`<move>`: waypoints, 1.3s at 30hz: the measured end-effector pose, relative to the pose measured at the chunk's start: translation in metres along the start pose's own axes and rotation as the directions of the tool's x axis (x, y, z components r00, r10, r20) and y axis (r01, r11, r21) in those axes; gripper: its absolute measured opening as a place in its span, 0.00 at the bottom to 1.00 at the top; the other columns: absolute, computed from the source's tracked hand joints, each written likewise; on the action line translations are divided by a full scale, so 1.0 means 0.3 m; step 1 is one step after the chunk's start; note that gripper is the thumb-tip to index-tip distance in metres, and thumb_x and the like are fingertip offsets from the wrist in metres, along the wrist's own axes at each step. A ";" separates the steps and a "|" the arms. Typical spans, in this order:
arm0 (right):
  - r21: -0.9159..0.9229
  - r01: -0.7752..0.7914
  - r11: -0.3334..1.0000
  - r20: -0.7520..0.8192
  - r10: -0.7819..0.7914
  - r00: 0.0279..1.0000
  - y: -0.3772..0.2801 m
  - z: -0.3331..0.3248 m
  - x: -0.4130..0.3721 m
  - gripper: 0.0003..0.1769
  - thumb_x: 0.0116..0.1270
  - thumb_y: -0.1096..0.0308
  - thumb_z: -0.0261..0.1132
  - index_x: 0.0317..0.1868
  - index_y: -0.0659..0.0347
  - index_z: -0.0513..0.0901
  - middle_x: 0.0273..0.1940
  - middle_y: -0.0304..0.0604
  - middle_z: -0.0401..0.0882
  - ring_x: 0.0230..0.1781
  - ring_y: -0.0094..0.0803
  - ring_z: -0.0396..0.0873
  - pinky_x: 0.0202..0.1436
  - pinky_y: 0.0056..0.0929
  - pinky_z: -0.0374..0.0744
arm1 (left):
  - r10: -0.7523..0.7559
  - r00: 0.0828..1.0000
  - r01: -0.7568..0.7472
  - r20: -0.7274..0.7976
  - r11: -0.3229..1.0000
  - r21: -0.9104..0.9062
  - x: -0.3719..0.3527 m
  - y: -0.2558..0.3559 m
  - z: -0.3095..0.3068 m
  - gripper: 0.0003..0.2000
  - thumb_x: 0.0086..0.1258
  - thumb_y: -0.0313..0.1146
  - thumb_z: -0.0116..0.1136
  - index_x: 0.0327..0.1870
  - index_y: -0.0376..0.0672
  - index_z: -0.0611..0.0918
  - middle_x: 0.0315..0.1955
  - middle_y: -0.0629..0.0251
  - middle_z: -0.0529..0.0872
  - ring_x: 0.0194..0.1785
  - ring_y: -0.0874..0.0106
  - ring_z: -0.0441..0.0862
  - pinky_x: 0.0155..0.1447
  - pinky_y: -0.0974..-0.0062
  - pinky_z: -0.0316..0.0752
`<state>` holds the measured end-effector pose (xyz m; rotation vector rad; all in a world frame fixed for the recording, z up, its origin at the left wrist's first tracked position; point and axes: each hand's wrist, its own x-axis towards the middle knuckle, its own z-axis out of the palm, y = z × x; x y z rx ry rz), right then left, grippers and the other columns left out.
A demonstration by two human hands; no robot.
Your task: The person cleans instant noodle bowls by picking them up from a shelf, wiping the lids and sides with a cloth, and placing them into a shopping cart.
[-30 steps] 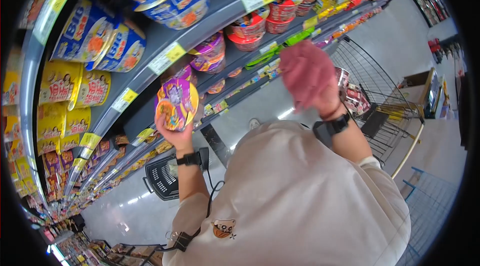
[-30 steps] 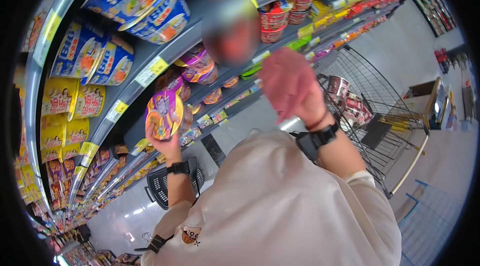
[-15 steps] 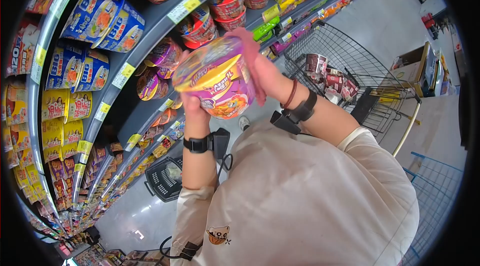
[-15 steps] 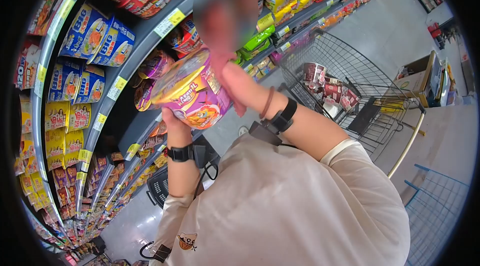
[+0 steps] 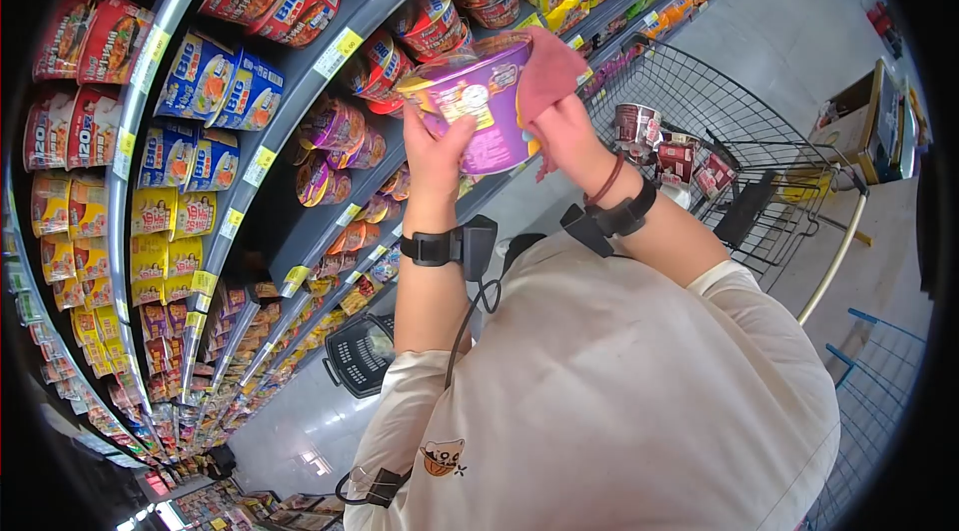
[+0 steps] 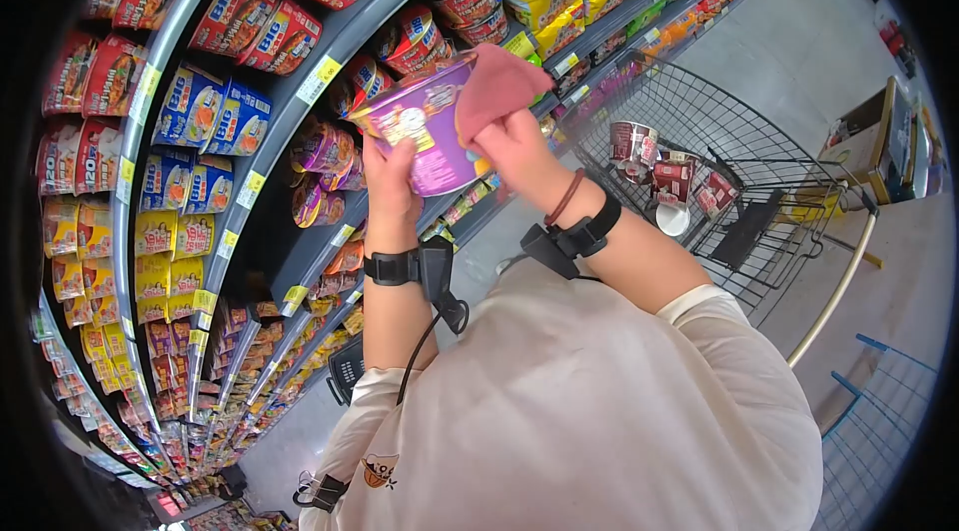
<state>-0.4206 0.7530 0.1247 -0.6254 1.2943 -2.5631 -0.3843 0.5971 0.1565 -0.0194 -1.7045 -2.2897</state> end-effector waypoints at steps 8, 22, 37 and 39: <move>0.298 -0.034 0.954 -0.209 0.100 0.973 -0.014 -0.083 0.023 0.16 0.73 0.61 0.49 0.53 0.63 0.72 0.41 0.34 0.76 0.36 0.18 0.73 0.38 0.19 0.73 | -0.009 0.999 0.006 0.041 0.998 0.065 0.120 -0.002 0.052 0.34 0.62 0.37 0.63 0.67 0.34 0.62 0.57 0.56 0.75 0.57 0.65 0.76 0.64 0.68 0.69; 0.014 0.043 0.999 -0.167 -0.040 0.985 -0.153 -0.074 -0.004 0.14 0.72 0.69 0.54 0.55 0.65 0.72 0.48 0.38 0.74 0.49 0.23 0.73 0.54 0.27 0.73 | 0.004 0.999 -0.006 0.047 0.999 0.045 0.111 -0.057 0.101 0.37 0.64 0.58 0.59 0.65 0.41 0.65 0.58 0.59 0.74 0.60 0.64 0.74 0.62 0.64 0.71; 0.732 0.175 0.659 -0.273 0.048 0.961 -0.194 -0.046 0.037 0.27 0.76 0.50 0.39 0.61 0.61 0.70 0.56 0.45 0.76 0.55 0.34 0.77 0.61 0.31 0.74 | 0.263 0.911 -0.235 0.316 0.964 -0.127 0.073 -0.169 0.210 0.50 0.45 0.56 0.76 0.67 0.39 0.64 0.61 0.58 0.71 0.63 0.61 0.71 0.66 0.60 0.68; 0.820 0.050 0.570 -0.269 0.307 0.913 -0.199 -0.029 0.024 0.32 0.76 0.43 0.36 0.62 0.58 0.70 0.58 0.45 0.75 0.57 0.36 0.75 0.63 0.35 0.72 | 0.301 0.891 -0.283 0.339 0.953 -0.104 0.078 -0.112 0.294 0.51 0.45 0.52 0.77 0.67 0.37 0.61 0.62 0.55 0.70 0.65 0.60 0.69 0.68 0.60 0.65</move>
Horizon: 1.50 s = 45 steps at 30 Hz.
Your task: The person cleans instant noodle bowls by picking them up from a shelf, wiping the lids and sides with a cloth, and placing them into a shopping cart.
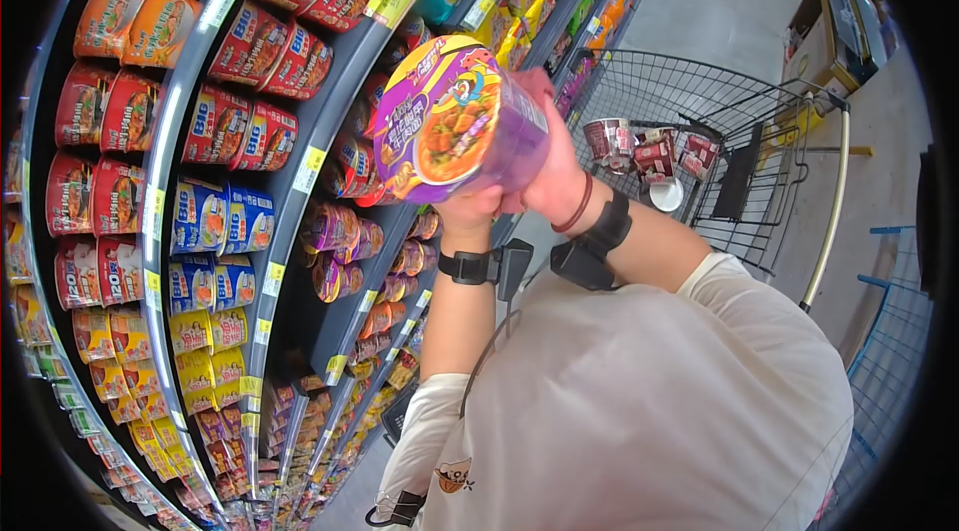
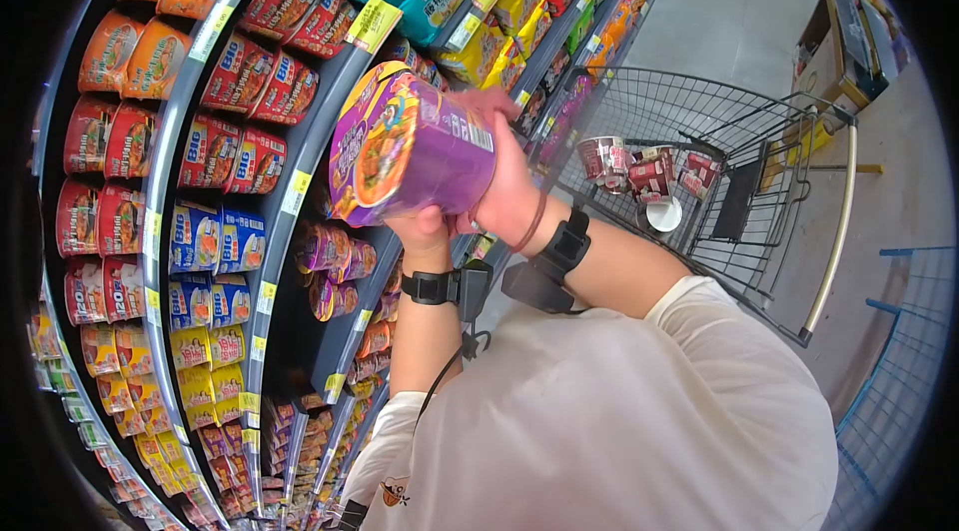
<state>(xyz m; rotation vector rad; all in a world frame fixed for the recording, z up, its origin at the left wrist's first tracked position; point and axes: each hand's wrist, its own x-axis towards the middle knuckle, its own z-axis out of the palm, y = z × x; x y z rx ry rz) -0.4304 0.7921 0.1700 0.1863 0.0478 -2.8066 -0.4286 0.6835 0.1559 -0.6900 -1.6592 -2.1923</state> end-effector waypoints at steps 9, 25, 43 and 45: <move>0.026 -0.179 0.984 0.385 0.155 0.910 -0.019 -0.091 -0.009 0.27 0.76 0.50 0.42 0.64 0.59 0.69 0.61 0.42 0.73 0.60 0.36 0.72 0.63 0.34 0.70 | 0.217 0.973 -0.152 -0.075 0.853 0.499 0.117 0.070 -0.101 0.44 0.37 0.34 0.81 0.59 0.32 0.68 0.54 0.55 0.77 0.55 0.66 0.78 0.61 0.66 0.72; -0.784 0.616 -0.077 0.620 -0.039 0.783 -0.129 -0.141 -0.029 0.22 0.72 0.66 0.49 0.64 0.62 0.71 0.66 0.50 0.66 0.70 0.45 0.61 0.73 0.40 0.58 | -0.220 0.860 -0.197 0.461 0.689 0.697 -0.062 -0.181 -0.099 0.40 0.34 0.42 0.77 0.56 0.45 0.75 0.52 0.58 0.79 0.55 0.54 0.76 0.59 0.60 0.71; -0.376 0.671 0.639 -0.271 -0.768 0.580 -0.529 -0.763 -0.742 0.28 0.77 0.53 0.42 0.70 0.58 0.60 0.67 0.44 0.63 0.69 0.36 0.62 0.74 0.36 0.58 | -0.591 0.803 0.369 -0.077 0.392 0.843 -0.015 -1.267 0.076 0.53 0.40 0.57 0.75 0.64 0.31 0.63 0.56 0.40 0.74 0.60 0.49 0.74 0.63 0.61 0.67; -0.401 0.670 0.624 -0.298 -0.781 0.549 -0.489 -0.798 -0.794 0.28 0.77 0.53 0.42 0.70 0.58 0.60 0.67 0.44 0.63 0.68 0.36 0.62 0.73 0.35 0.58 | -0.636 0.767 0.456 -0.087 0.444 0.771 0.008 -1.490 0.040 0.55 0.41 0.59 0.74 0.65 0.30 0.60 0.57 0.41 0.74 0.60 0.50 0.74 0.63 0.61 0.67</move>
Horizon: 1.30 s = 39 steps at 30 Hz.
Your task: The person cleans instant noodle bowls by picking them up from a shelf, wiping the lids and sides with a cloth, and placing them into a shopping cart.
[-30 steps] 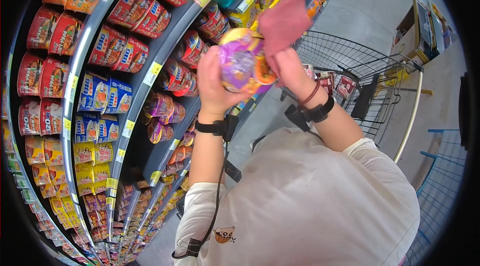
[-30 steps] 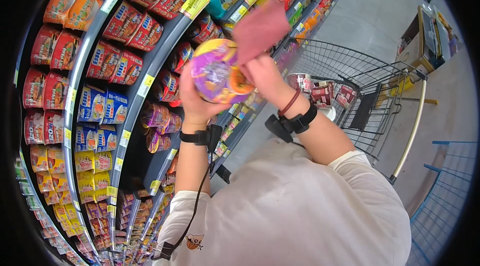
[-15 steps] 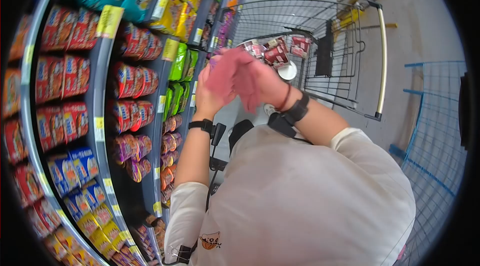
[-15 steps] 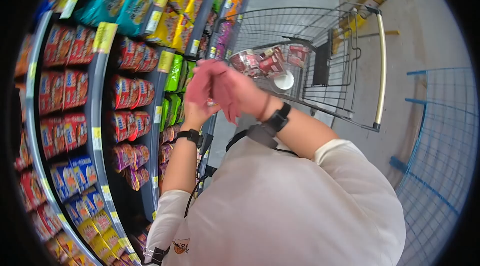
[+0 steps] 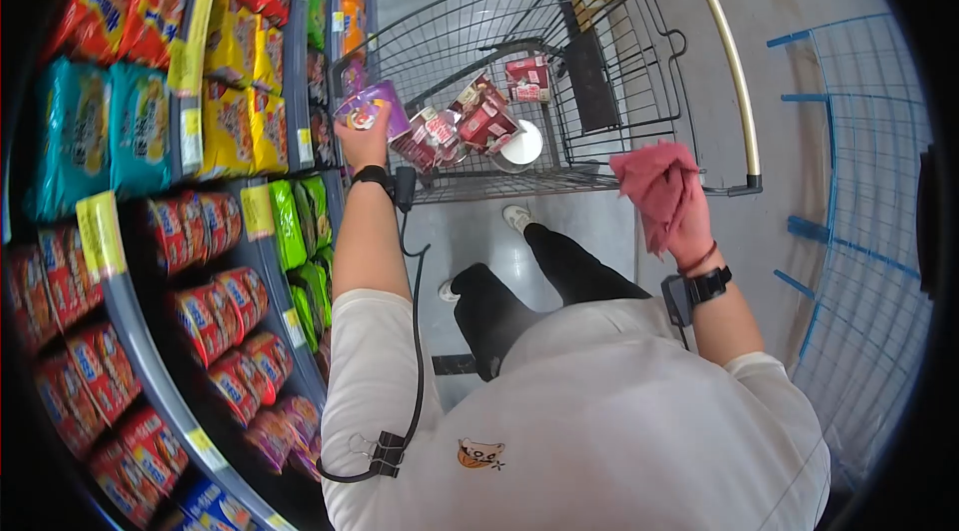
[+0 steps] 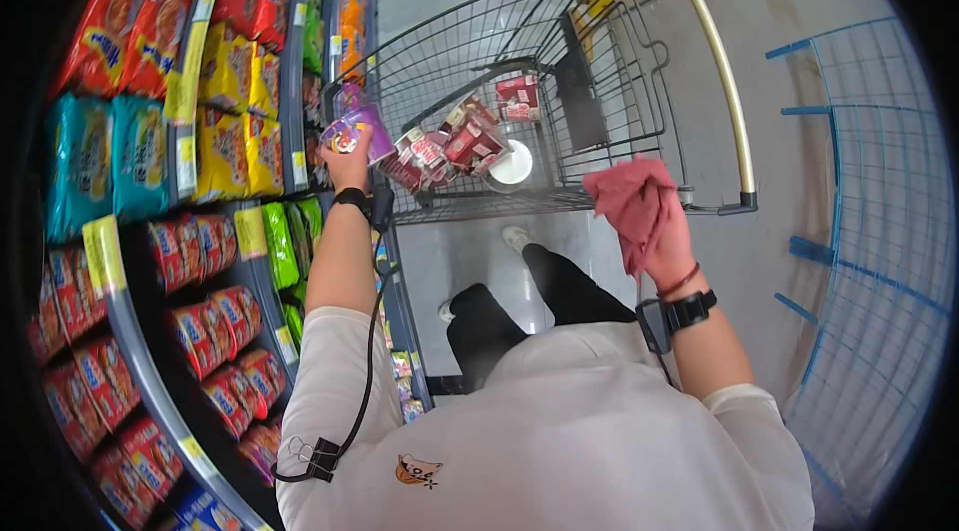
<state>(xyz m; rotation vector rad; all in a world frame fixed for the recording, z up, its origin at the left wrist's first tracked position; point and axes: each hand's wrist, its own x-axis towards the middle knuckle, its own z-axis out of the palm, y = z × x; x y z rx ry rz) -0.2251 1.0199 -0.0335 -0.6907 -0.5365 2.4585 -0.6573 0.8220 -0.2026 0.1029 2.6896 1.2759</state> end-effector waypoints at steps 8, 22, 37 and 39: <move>-0.060 -0.024 0.998 -0.159 0.015 0.987 0.078 -0.109 -0.114 0.27 0.77 0.53 0.42 0.70 0.58 0.61 0.66 0.43 0.65 0.67 0.34 0.64 0.72 0.34 0.60 | -0.090 0.795 0.525 0.601 0.599 -0.605 0.313 -0.209 0.203 0.42 0.62 0.63 0.53 0.70 0.43 0.60 0.63 0.60 0.71 0.63 0.58 0.73 0.62 0.56 0.69; 0.146 -0.161 0.976 0.153 0.138 0.978 0.088 0.330 0.046 0.26 0.74 0.49 0.47 0.65 0.53 0.66 0.62 0.44 0.70 0.64 0.42 0.67 0.70 0.43 0.64 | 0.128 0.854 0.113 0.505 0.900 -0.420 -0.620 0.269 -0.247 0.17 0.72 0.42 0.51 0.55 0.42 0.77 0.49 0.65 0.82 0.52 0.72 0.79 0.53 0.72 0.72; -0.637 -0.427 0.642 0.469 0.762 0.446 0.458 0.790 0.020 0.22 0.67 0.70 0.58 0.60 0.63 0.70 0.53 0.43 0.77 0.53 0.30 0.77 0.59 0.30 0.74 | -0.034 0.999 -0.002 -0.010 0.247 -0.969 -0.969 0.434 -0.881 0.21 0.69 0.24 0.50 0.63 0.43 0.67 0.55 0.61 0.77 0.61 0.66 0.73 0.63 0.62 0.70; -0.688 -0.395 0.609 0.452 0.785 0.424 0.486 0.808 -0.001 0.21 0.66 0.70 0.60 0.59 0.66 0.72 0.57 0.42 0.75 0.57 0.31 0.74 0.62 0.33 0.71 | -0.012 0.998 -0.050 -0.056 0.271 -0.961 -1.010 0.416 -0.972 0.22 0.67 0.22 0.51 0.63 0.42 0.66 0.57 0.61 0.76 0.61 0.66 0.73 0.64 0.63 0.68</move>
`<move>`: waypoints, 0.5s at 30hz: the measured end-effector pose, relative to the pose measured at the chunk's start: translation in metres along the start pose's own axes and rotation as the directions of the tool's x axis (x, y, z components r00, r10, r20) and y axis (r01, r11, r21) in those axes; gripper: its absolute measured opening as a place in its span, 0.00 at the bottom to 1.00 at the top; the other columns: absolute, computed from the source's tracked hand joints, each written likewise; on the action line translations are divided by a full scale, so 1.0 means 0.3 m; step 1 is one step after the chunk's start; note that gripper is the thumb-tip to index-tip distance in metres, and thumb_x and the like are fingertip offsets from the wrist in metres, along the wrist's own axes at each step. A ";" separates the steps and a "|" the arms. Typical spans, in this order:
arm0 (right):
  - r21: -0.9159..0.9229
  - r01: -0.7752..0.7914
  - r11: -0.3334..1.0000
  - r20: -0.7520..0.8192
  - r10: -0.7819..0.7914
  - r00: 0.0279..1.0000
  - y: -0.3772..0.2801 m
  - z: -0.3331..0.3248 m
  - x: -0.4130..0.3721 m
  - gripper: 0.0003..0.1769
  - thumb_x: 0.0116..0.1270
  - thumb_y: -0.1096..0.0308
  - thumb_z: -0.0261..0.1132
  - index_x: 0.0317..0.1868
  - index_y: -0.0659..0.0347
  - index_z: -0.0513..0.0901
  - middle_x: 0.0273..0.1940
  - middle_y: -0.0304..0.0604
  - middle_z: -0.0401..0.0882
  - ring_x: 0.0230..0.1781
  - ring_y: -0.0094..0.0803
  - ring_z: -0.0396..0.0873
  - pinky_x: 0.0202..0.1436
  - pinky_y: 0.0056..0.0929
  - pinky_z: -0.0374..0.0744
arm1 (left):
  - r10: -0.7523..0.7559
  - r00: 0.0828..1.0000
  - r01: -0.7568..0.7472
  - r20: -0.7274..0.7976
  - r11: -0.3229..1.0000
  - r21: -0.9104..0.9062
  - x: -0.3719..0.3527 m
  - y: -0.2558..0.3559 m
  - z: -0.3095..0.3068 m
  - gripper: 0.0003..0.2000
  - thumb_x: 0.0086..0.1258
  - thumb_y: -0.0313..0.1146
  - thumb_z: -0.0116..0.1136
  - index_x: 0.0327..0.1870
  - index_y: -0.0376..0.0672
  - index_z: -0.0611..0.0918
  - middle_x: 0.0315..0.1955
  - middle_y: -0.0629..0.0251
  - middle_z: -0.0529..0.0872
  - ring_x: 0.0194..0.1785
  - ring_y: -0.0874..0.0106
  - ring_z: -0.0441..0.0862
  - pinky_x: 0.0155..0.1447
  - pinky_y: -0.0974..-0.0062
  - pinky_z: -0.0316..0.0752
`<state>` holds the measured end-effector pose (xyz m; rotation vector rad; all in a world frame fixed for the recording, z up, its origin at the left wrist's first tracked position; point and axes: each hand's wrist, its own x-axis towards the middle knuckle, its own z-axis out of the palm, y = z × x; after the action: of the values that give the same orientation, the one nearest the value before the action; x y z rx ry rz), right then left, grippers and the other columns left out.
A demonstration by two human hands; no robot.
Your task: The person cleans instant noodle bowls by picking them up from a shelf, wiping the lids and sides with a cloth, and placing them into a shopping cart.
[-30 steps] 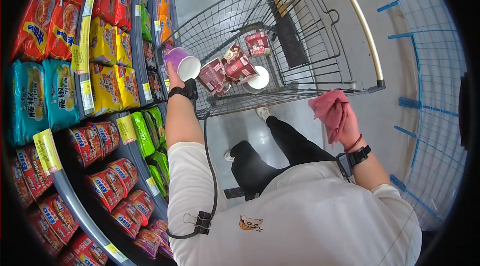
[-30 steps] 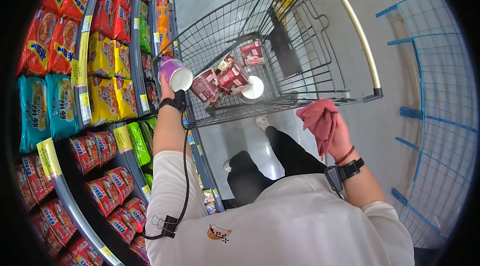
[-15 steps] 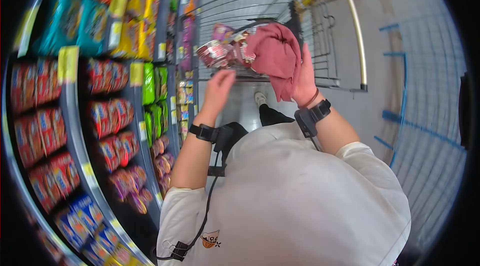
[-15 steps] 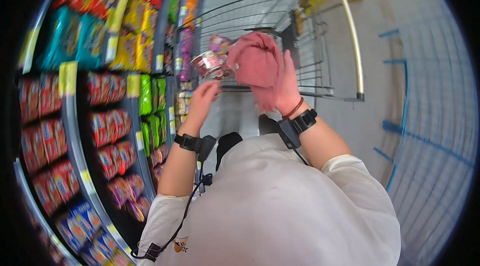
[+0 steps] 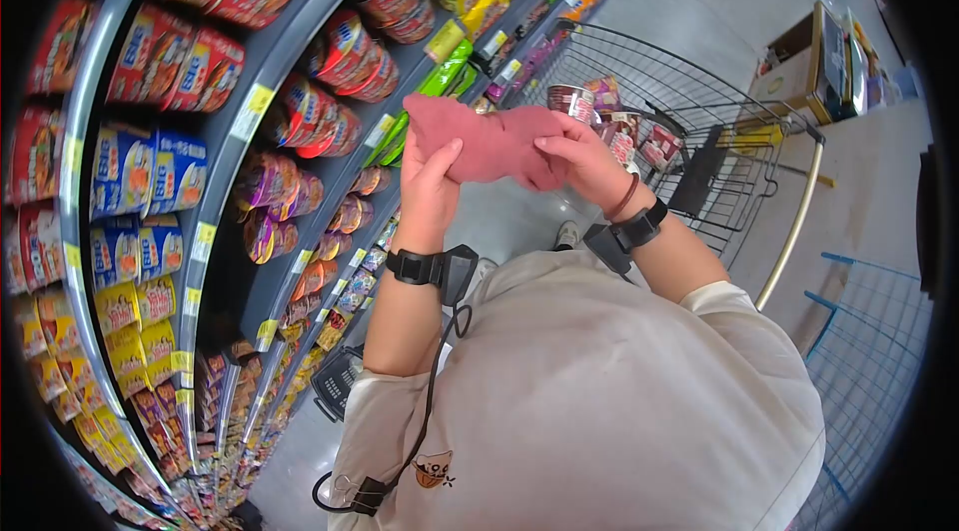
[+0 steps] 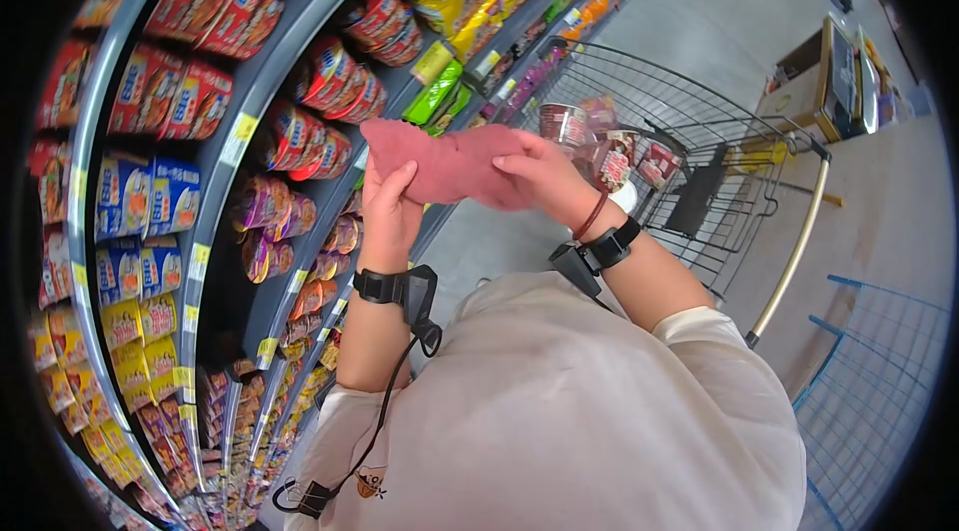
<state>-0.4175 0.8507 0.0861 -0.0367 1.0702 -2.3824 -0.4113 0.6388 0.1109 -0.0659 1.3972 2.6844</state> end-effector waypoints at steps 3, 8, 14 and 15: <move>0.099 -0.098 0.990 0.181 0.079 0.980 0.010 0.088 0.038 0.20 0.67 0.69 0.61 0.58 0.65 0.72 0.55 0.41 0.76 0.56 0.29 0.75 0.61 0.32 0.72 | 0.027 0.998 -0.028 0.051 1.000 0.014 -0.035 0.127 -0.046 0.26 0.63 0.20 0.52 0.65 0.42 0.66 0.59 0.62 0.74 0.63 0.68 0.72 0.67 0.64 0.65; 0.004 -0.280 0.960 0.386 0.257 0.886 0.068 0.228 0.138 0.19 0.67 0.68 0.62 0.57 0.63 0.73 0.53 0.41 0.77 0.53 0.27 0.76 0.58 0.29 0.75 | 0.126 0.969 -0.083 -0.214 0.976 0.202 -0.063 0.164 -0.126 0.28 0.66 0.31 0.57 0.66 0.41 0.61 0.59 0.56 0.72 0.59 0.63 0.74 0.61 0.66 0.71; -0.009 -0.022 1.000 0.175 0.023 0.984 0.135 0.316 0.244 0.09 0.68 0.70 0.61 0.47 0.58 0.75 0.50 0.39 0.77 0.49 0.25 0.77 0.55 0.27 0.76 | -0.151 0.974 0.139 -0.169 0.987 -0.081 -0.132 0.096 -0.175 0.20 0.75 0.44 0.47 0.60 0.43 0.66 0.56 0.57 0.74 0.55 0.65 0.77 0.55 0.65 0.75; -0.014 -0.024 1.000 0.179 0.027 0.984 0.143 0.324 0.248 0.09 0.68 0.70 0.61 0.47 0.58 0.75 0.50 0.39 0.77 0.49 0.25 0.77 0.55 0.27 0.76 | -0.171 0.984 0.164 -0.046 0.977 -0.138 -0.138 0.101 -0.158 0.17 0.76 0.46 0.44 0.56 0.44 0.71 0.56 0.58 0.76 0.53 0.67 0.79 0.53 0.67 0.76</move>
<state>-0.4398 0.7250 0.1092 -0.2357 0.9935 -2.3004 -0.3745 0.5795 0.1121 -0.2625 1.1667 2.6499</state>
